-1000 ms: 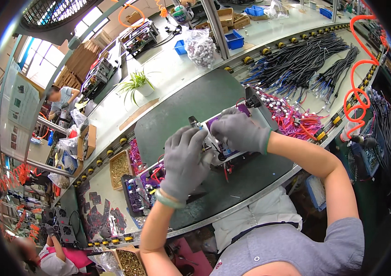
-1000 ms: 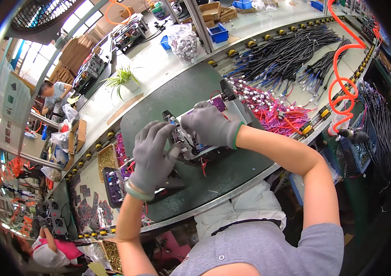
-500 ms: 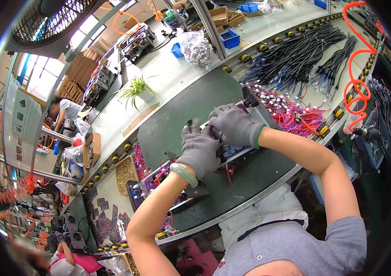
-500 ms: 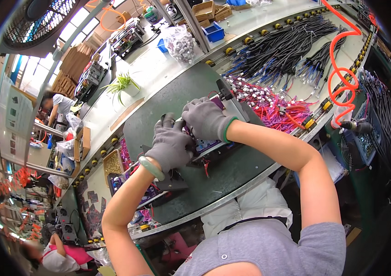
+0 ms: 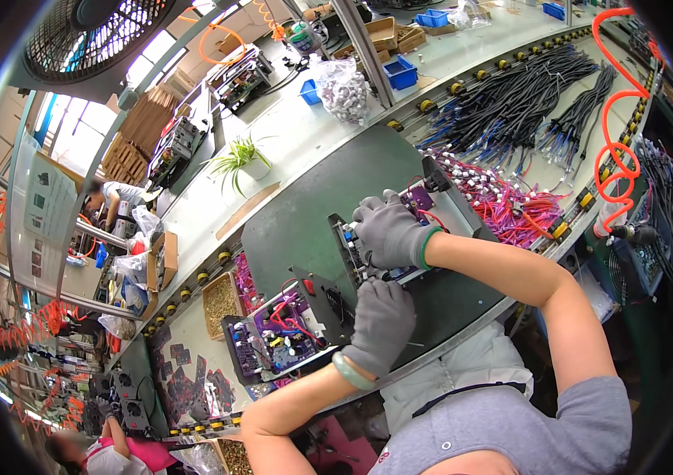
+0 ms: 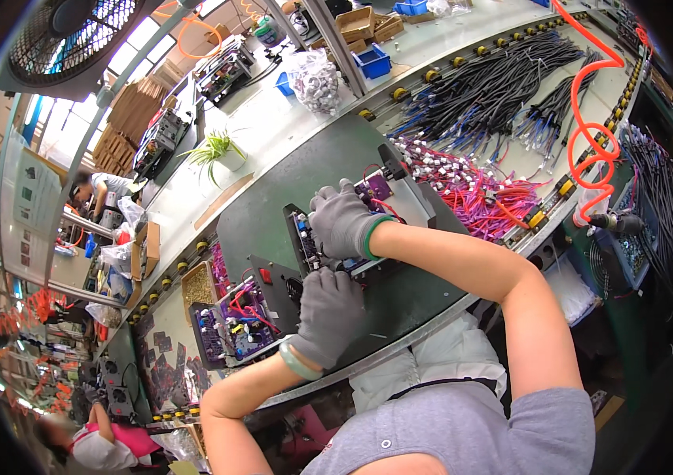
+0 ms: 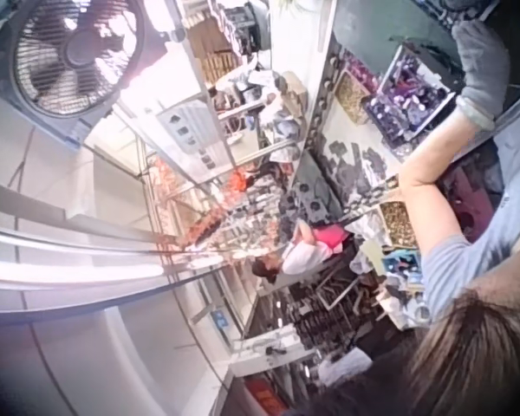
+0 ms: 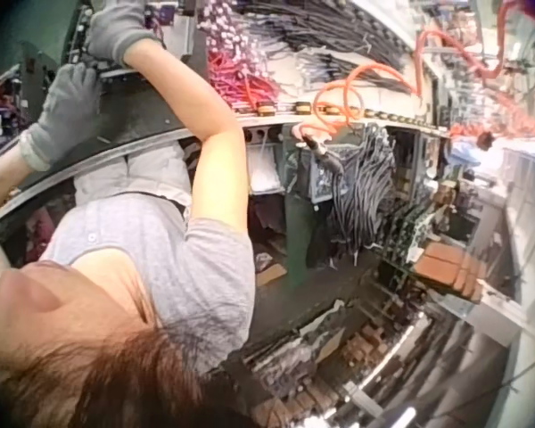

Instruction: The person assembles electronic components on a workbench, handling circuit boards, wires, and connectors. They connect wires to the boards, secure components, and organize the assembly. The person works with multiple units, moving them along the assembly line.

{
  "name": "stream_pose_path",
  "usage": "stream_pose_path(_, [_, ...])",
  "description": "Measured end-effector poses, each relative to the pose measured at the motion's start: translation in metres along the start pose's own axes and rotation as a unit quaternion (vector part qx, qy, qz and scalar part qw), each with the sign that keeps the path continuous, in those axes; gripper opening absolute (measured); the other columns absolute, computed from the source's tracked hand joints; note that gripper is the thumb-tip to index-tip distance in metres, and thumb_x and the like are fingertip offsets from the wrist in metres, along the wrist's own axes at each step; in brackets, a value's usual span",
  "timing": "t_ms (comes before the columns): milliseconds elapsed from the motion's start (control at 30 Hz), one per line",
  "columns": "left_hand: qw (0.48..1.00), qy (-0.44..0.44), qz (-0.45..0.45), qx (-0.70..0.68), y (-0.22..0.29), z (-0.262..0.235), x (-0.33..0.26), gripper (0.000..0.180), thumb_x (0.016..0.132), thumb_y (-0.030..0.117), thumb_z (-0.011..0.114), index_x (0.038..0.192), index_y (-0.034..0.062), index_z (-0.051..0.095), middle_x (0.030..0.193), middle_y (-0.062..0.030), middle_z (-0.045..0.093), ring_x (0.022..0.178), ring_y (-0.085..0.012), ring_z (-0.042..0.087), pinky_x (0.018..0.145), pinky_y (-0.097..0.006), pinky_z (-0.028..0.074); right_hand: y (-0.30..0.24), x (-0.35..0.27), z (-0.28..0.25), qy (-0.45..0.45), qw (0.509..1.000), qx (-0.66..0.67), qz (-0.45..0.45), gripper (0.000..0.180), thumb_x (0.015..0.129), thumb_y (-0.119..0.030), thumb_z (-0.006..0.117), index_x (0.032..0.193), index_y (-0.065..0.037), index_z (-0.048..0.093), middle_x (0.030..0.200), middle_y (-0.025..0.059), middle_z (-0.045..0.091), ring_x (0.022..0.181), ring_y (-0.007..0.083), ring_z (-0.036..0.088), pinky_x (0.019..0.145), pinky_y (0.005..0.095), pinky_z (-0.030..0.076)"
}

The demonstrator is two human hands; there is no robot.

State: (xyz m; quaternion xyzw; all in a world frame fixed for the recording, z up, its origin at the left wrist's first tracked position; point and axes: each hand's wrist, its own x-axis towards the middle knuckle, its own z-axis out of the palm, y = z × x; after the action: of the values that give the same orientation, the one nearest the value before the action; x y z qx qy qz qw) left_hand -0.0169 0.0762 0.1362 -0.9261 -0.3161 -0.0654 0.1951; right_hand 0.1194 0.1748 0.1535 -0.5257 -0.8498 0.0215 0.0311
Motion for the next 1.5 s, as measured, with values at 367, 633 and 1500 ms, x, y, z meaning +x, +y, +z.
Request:
stream_pose_path(367, [0.999,-0.001,-0.024,-0.022,-0.001,-0.008,0.007,0.017,0.082,0.015,0.059,0.087,0.0006,0.067,0.084,-0.0119,0.061,0.087,-0.0288,0.058,0.092,-0.044,0.041,-0.002,-0.006,-0.001,0.044,0.999,-0.03,0.005,0.039,0.083,-0.022,0.062,0.117,-0.003,0.065,0.125,0.0094,0.061,0.128,0.0269,0.05,0.11,0.0516,0.033])
stream_pose_path(633, [0.999,-0.037,-0.028,-0.023,0.001,-0.006,0.011,0.019,0.078,0.013,0.06,0.087,-0.0005,0.069,0.083,-0.0135,0.063,0.081,-0.0291,0.058,0.097,-0.047,0.041,-0.018,0.01,0.004,-0.025,0.993,-0.114,-0.025,0.026,0.093,-0.019,0.056,0.11,-0.002,0.067,0.108,0.0106,0.065,0.107,0.0267,0.06,0.097,0.0403,0.044])
stream_pose_path(1500, [0.902,-0.131,-0.147,-0.383,-0.117,-0.025,0.058,0.03,0.082,0.019,0.063,0.111,0.0135,0.063,0.083,-0.002,0.071,0.094,-0.0212,0.069,0.117,-0.044,0.029,0.012,-0.058,0.001,0.173,0.802,0.57,0.049,0.024,0.093,-0.007,0.067,0.115,-0.001,0.062,0.089,0.0058,0.07,0.08,0.0077,0.065,0.07,0.0243,0.053])
